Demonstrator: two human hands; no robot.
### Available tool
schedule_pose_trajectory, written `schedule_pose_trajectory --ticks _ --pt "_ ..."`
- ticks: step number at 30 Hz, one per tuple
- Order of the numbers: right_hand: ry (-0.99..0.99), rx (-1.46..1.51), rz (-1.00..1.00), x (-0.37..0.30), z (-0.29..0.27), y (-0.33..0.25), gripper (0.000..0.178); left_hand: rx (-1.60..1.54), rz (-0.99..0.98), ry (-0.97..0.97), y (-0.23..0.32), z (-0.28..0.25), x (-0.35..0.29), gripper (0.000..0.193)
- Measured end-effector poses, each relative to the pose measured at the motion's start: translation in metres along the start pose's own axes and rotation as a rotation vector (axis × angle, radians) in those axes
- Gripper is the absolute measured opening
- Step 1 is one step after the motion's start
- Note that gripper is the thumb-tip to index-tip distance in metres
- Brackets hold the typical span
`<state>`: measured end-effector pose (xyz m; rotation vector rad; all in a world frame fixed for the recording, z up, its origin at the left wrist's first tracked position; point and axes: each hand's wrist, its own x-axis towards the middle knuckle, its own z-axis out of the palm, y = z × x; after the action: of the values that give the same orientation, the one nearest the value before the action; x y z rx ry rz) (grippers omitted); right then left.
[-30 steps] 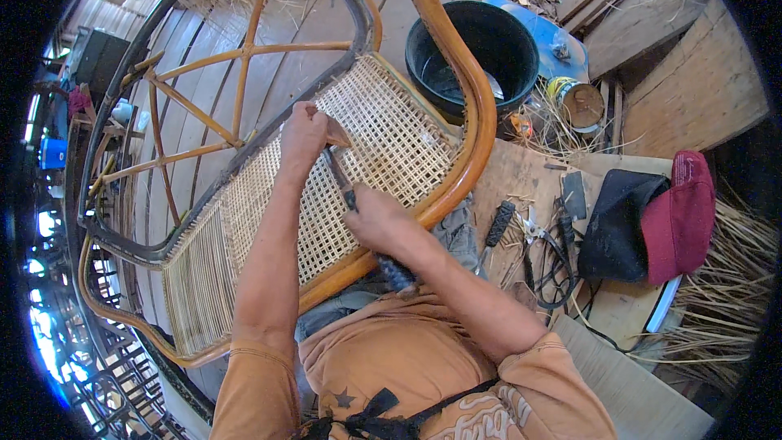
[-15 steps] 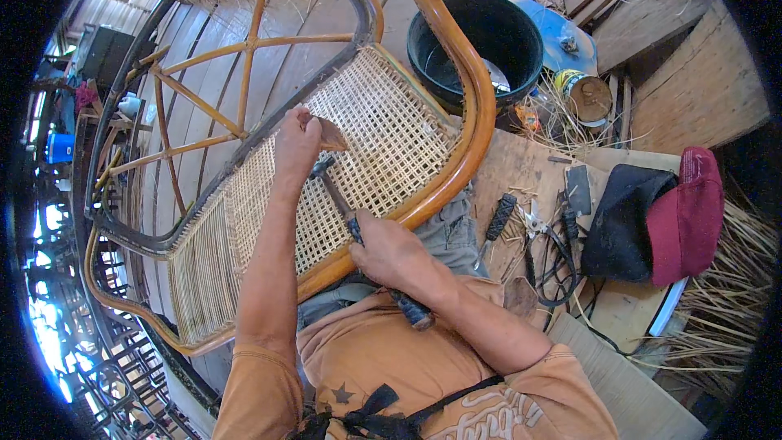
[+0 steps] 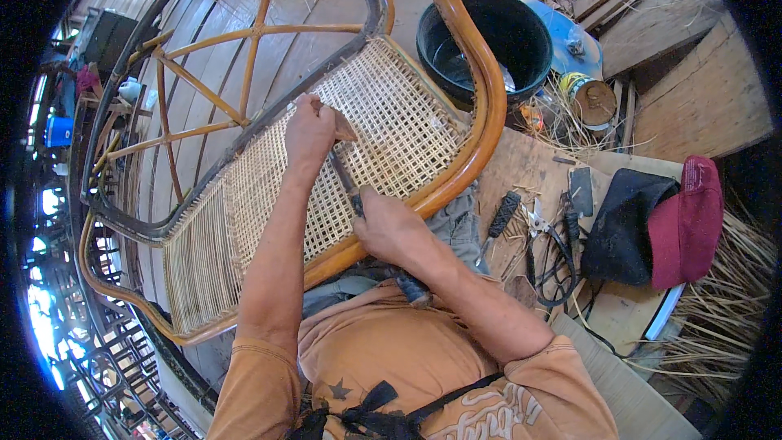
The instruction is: Repairing a rattan chair by securing the mesh seat with a hammer and chisel.
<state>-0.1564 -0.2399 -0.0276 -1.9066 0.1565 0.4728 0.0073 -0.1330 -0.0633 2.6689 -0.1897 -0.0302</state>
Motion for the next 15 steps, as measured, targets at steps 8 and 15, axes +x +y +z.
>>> schedule_pose_trajectory --ticks 8,15 --pt "-0.009 0.004 -0.066 -0.011 -0.008 0.007 0.039 -0.206 -0.028 0.015 -0.030 -0.014 0.028 0.040" --pt "-0.064 -0.037 -0.034 -0.010 0.000 0.007 0.039 -0.302 -0.016 0.008 -0.058 -0.008 0.054 0.044"
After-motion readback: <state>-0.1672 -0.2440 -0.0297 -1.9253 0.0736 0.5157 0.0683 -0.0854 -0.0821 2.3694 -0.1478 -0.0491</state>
